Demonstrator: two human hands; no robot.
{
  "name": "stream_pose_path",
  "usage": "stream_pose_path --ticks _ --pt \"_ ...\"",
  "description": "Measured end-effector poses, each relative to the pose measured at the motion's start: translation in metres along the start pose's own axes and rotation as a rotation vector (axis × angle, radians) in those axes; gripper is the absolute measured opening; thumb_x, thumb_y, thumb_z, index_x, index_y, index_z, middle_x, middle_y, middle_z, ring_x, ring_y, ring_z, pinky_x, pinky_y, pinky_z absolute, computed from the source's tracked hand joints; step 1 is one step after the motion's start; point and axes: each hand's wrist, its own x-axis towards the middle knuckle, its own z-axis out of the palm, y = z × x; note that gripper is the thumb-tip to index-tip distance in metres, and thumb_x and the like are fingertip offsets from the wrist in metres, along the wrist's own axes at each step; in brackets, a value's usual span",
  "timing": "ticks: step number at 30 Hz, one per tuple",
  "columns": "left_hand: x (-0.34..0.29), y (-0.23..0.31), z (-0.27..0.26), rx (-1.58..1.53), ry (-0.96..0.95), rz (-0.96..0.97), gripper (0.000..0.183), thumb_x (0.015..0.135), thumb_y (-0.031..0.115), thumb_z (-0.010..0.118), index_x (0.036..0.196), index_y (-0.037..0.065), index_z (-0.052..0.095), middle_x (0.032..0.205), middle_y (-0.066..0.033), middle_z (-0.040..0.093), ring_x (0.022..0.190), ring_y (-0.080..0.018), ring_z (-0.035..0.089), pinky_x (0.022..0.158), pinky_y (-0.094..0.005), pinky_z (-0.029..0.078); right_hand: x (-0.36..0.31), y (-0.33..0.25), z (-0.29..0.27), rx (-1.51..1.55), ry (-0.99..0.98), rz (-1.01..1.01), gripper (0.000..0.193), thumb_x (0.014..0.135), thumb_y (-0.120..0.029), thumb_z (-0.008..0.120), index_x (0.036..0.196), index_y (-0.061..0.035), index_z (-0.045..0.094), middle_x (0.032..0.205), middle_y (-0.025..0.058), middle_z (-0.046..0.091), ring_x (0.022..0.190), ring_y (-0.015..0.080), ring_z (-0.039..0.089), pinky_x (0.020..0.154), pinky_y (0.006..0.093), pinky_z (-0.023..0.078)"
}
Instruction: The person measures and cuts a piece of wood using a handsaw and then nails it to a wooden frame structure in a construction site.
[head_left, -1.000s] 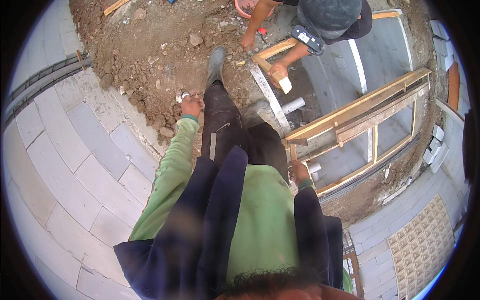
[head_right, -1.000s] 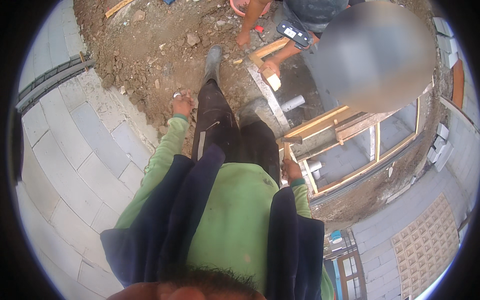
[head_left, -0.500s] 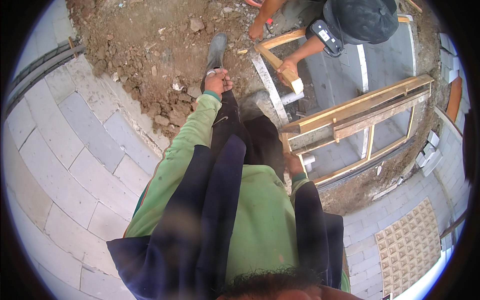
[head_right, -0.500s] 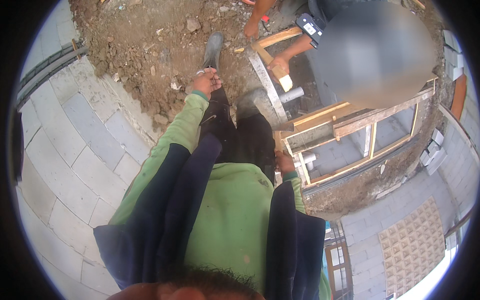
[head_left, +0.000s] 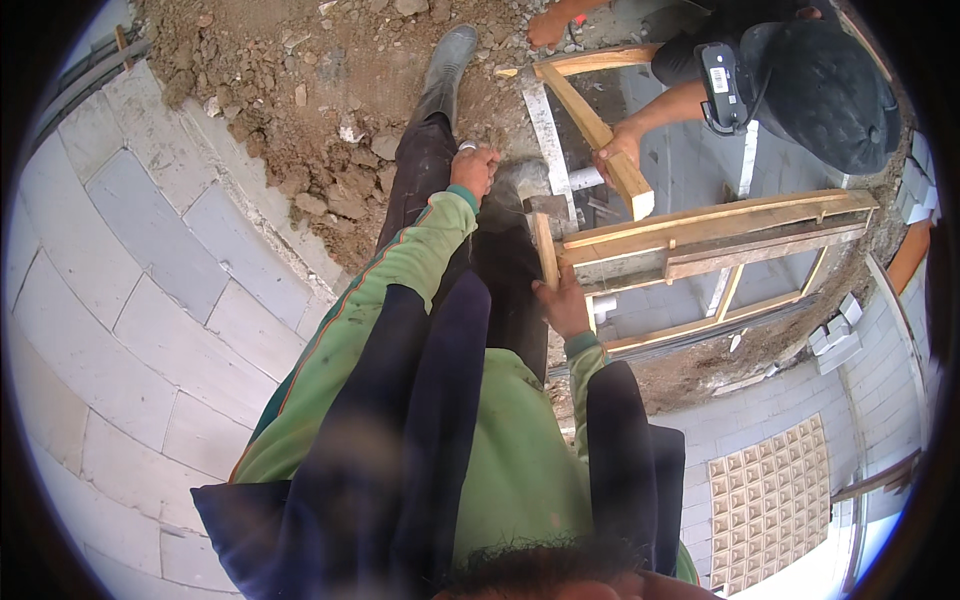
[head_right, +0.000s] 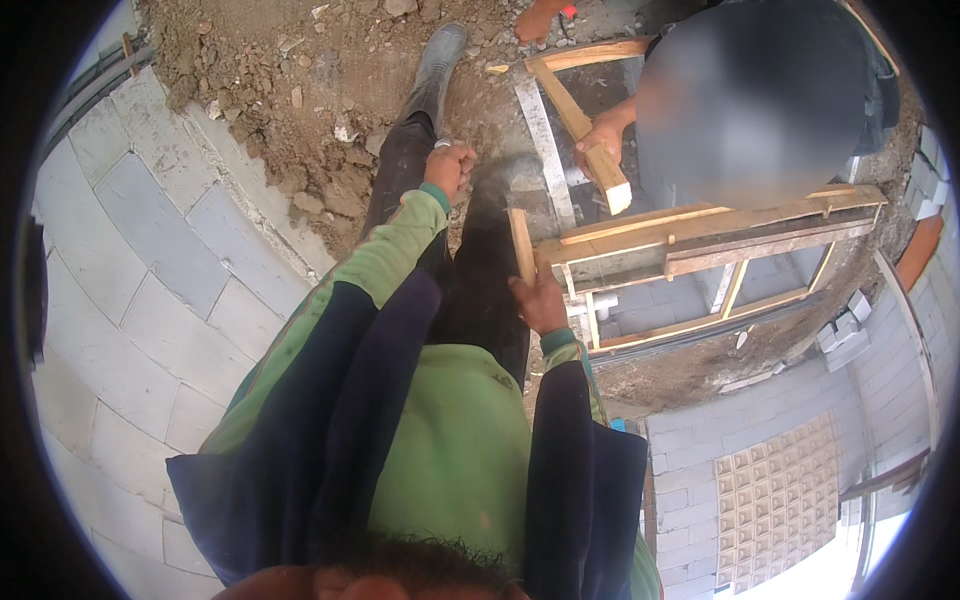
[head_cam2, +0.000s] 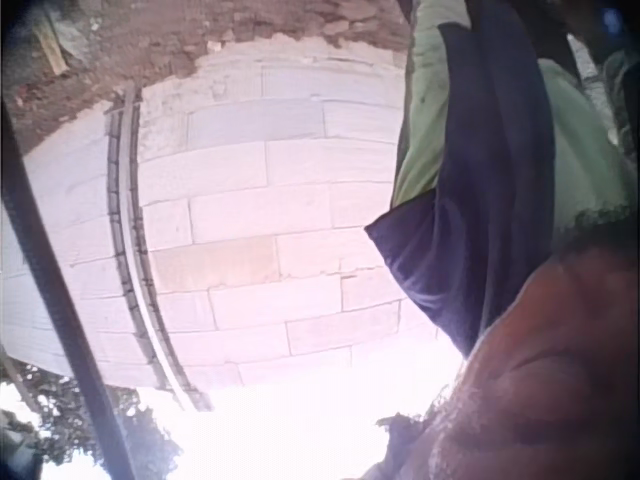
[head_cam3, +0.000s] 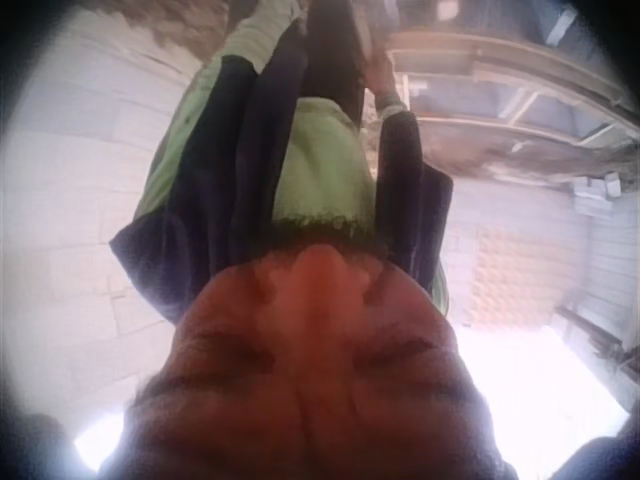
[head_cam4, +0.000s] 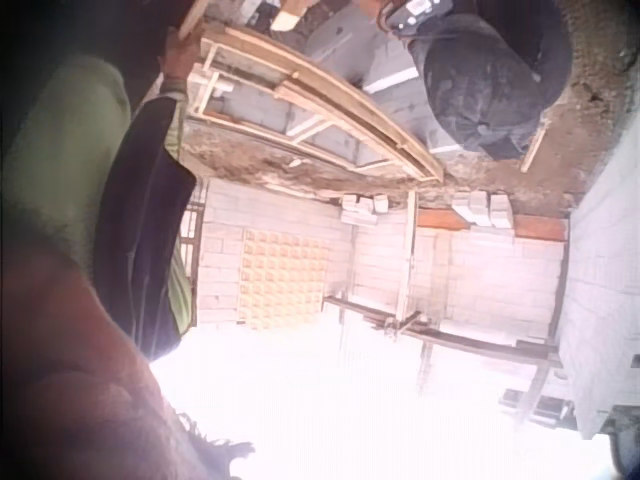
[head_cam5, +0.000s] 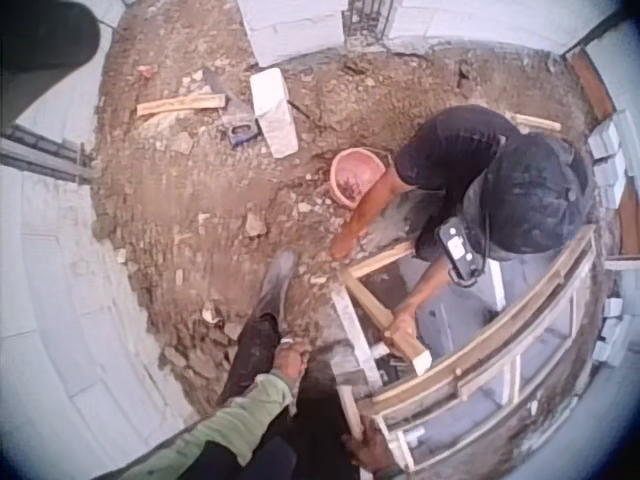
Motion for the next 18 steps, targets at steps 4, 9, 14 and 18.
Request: stream_pose_path --ticks 4,9,14,18 --pt "0.057 0.012 -0.026 -0.133 0.049 -0.134 0.014 0.092 0.023 0.055 0.087 0.011 0.060 0.066 0.0008 0.051 0.049 -0.0113 0.042 0.043 -0.0287 0.030 0.101 -0.103 0.010 -0.125 -0.016 -0.022 0.044 0.093 -0.022 0.063 0.128 0.0027 0.052 0.101 0.0301 0.065 0.084 0.0487 0.065 0.077 0.0541 0.052" --pt "0.145 -0.005 -0.008 -0.112 0.085 -0.295 0.024 0.095 0.036 0.060 0.096 0.012 0.060 0.072 -0.0007 0.056 0.058 -0.0179 0.057 0.057 -0.0332 0.050 0.304 -0.162 0.010 -0.850 0.061 -0.334 0.038 0.098 -0.023 0.054 0.127 0.0014 0.052 0.099 0.0312 0.067 0.097 0.0509 0.065 0.090 0.0566 0.049" --pt "0.239 -0.041 0.049 -0.162 -0.119 -0.323 0.056 0.084 0.046 0.079 0.100 0.001 0.052 0.084 -0.0084 0.054 0.072 -0.0211 0.058 0.051 -0.0366 0.047 0.508 -0.187 0.007 -0.996 -0.012 0.003 0.045 0.102 -0.035 0.049 0.130 0.0004 0.052 0.111 0.0344 0.067 0.109 0.0487 0.064 0.096 0.0545 0.049" --pt "0.293 -0.034 0.091 -0.288 -0.102 -0.482 0.089 0.076 0.059 0.085 0.120 -0.003 0.039 0.105 -0.0154 0.053 0.090 -0.0266 0.059 0.077 -0.0508 0.054 0.652 -0.135 0.008 -1.071 -0.051 -0.003 0.049 0.103 -0.037 0.046 0.133 0.0016 0.050 0.111 0.0350 0.066 0.112 0.0494 0.063 0.097 0.0540 0.047"
